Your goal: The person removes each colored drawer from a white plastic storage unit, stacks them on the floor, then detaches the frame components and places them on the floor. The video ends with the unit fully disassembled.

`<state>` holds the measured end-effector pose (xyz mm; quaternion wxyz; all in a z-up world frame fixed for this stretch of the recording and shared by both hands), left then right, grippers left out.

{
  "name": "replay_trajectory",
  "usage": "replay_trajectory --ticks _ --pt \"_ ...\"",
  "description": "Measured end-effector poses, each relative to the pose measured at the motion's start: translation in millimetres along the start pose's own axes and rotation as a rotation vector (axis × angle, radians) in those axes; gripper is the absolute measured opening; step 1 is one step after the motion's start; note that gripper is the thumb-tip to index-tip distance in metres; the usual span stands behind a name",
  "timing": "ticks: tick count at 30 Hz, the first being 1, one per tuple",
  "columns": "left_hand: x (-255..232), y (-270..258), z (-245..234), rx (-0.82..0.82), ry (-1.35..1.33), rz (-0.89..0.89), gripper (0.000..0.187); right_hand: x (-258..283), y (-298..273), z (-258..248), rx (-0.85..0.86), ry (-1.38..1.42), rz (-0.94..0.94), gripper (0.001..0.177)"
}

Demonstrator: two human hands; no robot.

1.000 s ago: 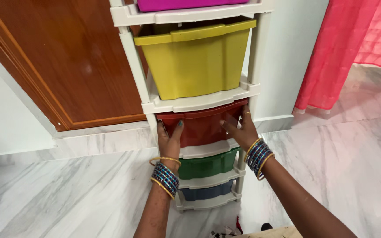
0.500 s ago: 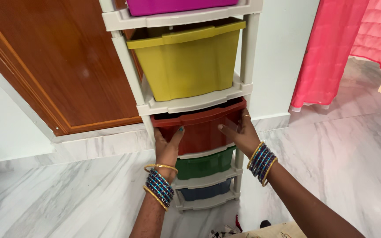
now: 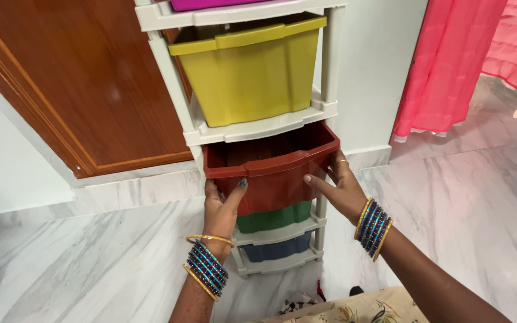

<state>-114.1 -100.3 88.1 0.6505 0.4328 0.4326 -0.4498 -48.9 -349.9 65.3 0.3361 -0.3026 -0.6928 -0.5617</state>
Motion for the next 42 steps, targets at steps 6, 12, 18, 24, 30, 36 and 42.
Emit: replay_trajectory --ticks 6,12,18,24,30,36,42 --pt "-3 -19 -2 0.016 0.011 -0.026 0.063 11 -14 -7 0.02 0.057 0.026 0.093" --pt "-6 -32 -6 0.059 -0.014 0.007 0.064 23 -27 -12 0.046 0.09 0.059 0.096" --pt "-9 -46 -9 0.077 -0.005 0.018 0.062 28 -39 -16 0.041 0.104 0.095 0.096" --pt "-13 -57 -15 0.075 0.032 0.009 0.057 33 -48 -21 0.048 0.092 0.097 0.094" --pt "-14 -64 -24 0.088 0.006 -0.041 0.055 38 -56 -28 0.073 0.215 0.056 0.081" --pt "-23 -62 -34 -0.006 0.072 -0.205 0.057 40 -49 -40 -0.05 0.183 0.265 0.064" --pt "-29 -44 -36 -0.009 -0.023 -0.287 0.055 37 -20 -43 0.01 0.358 0.466 0.063"
Point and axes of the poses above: each hand's wrist, its own y-axis towards the middle knuckle, its own z-axis out of the palm, x = y × z, the point moved 1 cm from there along y, towards the middle knuckle, and after that the axes turned 7 degrees about -z, right-handed, at the moved point
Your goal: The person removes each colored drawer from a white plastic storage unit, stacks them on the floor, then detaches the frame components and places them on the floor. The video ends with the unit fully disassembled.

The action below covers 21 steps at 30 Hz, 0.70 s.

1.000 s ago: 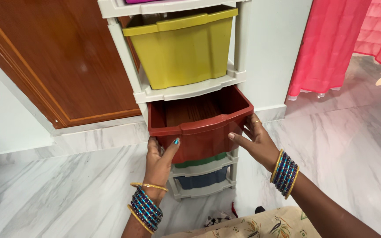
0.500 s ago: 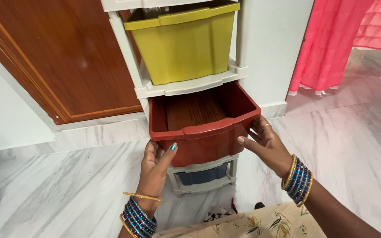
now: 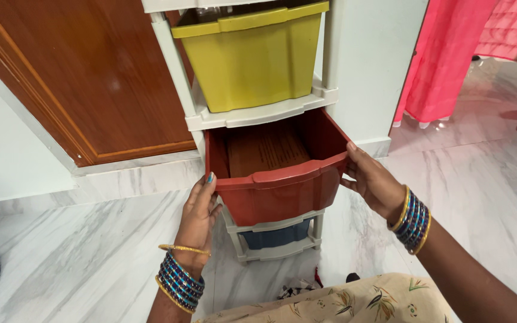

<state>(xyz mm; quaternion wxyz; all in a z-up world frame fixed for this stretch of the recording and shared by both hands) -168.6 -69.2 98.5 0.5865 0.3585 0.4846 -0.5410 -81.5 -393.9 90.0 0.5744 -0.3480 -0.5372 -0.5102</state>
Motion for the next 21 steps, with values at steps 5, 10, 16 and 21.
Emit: replay_trajectory --ticks 5,10,16,21 --pt "-1 5 0 0.058 -0.016 0.037 0.05 8 4 -2 0.057 0.009 0.019 0.055" --pt "0 -6 1 0.043 0.042 0.016 0.05 12 -6 -6 0.084 0.03 0.033 0.051" --pt "-3 -38 2 0.034 0.105 -0.025 0.054 14 -32 -16 0.113 0.043 0.048 0.048" --pt "-8 -73 4 0.017 0.158 -0.089 0.058 21 -66 -21 0.124 0.033 0.063 0.051"
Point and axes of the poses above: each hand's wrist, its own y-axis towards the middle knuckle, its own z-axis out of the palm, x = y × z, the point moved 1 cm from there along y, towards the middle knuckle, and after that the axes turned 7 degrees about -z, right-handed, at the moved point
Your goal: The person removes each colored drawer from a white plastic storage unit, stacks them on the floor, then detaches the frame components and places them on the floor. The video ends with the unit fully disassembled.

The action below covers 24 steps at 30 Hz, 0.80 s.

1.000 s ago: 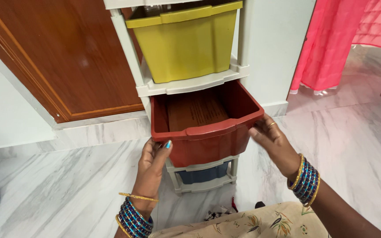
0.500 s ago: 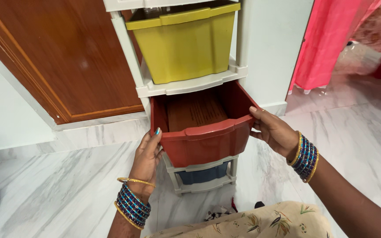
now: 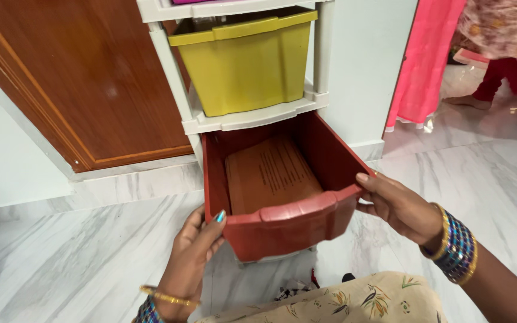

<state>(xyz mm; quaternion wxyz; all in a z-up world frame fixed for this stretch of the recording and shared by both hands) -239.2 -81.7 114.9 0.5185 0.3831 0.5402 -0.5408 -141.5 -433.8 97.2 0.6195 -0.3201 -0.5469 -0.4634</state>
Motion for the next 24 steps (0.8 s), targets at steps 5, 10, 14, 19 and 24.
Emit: replay_trajectory --ticks 5,10,14,19,24 --pt "5 -30 3 0.023 0.016 -0.085 0.06 12 -42 3 -0.004 -0.046 0.029 0.057" --pt "20 -54 6 0.021 0.018 -0.098 0.068 19 -74 2 -0.04 -0.131 0.086 0.068" --pt "28 -67 5 0.084 0.069 -0.015 0.06 14 -92 -8 0.034 -0.106 0.028 0.064" --pt "48 -88 8 -0.05 0.12 0.088 0.064 9 -119 -24 0.08 -0.126 0.007 0.064" --pt "76 -91 -1 -0.111 0.032 -0.158 0.068 11 -150 -34 0.09 -0.108 0.023 0.067"
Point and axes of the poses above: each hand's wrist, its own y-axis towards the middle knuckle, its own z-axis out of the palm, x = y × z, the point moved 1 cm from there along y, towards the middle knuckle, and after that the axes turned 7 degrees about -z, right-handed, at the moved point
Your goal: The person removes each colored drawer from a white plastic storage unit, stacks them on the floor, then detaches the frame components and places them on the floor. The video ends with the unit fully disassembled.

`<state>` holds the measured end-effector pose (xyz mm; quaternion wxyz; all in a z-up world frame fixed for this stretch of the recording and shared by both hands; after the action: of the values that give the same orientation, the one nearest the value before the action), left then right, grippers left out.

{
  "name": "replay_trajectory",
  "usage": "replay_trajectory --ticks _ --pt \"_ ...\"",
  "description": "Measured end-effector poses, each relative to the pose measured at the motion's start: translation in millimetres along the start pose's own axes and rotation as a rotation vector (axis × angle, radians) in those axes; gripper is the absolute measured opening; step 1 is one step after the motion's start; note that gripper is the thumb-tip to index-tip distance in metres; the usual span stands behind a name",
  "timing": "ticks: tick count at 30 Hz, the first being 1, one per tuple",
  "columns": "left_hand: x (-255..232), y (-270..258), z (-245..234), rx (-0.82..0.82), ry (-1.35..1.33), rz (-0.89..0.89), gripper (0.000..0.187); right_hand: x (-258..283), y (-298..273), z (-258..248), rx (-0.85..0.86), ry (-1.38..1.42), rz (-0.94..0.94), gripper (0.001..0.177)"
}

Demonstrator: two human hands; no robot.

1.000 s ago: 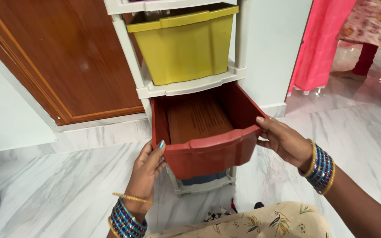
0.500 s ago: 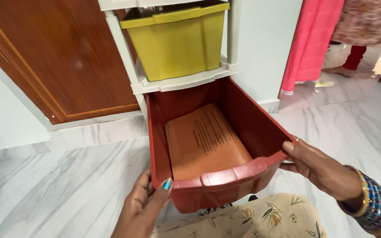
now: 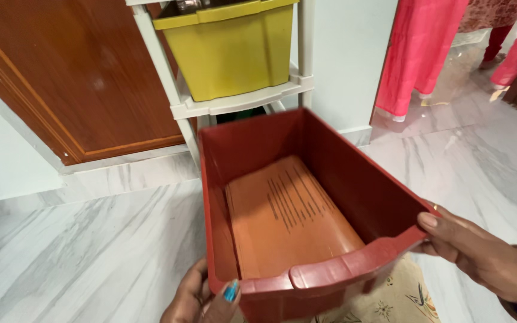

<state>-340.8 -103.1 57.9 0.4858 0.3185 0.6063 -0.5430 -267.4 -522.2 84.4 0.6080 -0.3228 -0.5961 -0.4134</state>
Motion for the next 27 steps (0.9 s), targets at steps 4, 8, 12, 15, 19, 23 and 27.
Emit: replay_trajectory --ticks 4,8,12,15,19,23,27 --pt "19 20 3 0.104 -0.041 -0.131 0.067 -6 -17 -17 -0.195 -0.166 0.297 0.07" --pt "31 23 25 0.186 -0.094 -0.147 0.067 -25 -37 -43 -0.275 -0.173 0.272 0.072" --pt "16 9 60 0.305 -0.158 -0.153 0.066 -40 -57 -94 -0.573 -0.367 0.366 0.072" --pt "-5 -10 89 0.408 -0.208 -0.142 0.066 -46 -68 -135 -0.68 -0.467 0.372 0.069" --pt "-34 -27 122 0.54 -0.235 -0.142 0.066 -39 -77 -170 -0.728 -0.509 0.33 0.065" --pt "-57 -5 153 0.719 -0.121 -0.092 0.063 -26 -66 -178 -0.741 -0.514 0.257 0.061" --pt "-51 41 190 0.771 -0.158 -0.007 0.057 -14 -48 -178 -0.74 -0.474 0.139 0.057"
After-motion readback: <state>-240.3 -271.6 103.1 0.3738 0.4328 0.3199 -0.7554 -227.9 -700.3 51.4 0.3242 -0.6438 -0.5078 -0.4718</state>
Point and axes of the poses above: each hand's wrist, its own y-axis towards the middle knuckle, its own z-axis out of the palm, x = y × z, the point moved 1 cm from there along y, towards the middle knuckle, and after that the axes turned 7 degrees about -z, right-handed, at the moved point
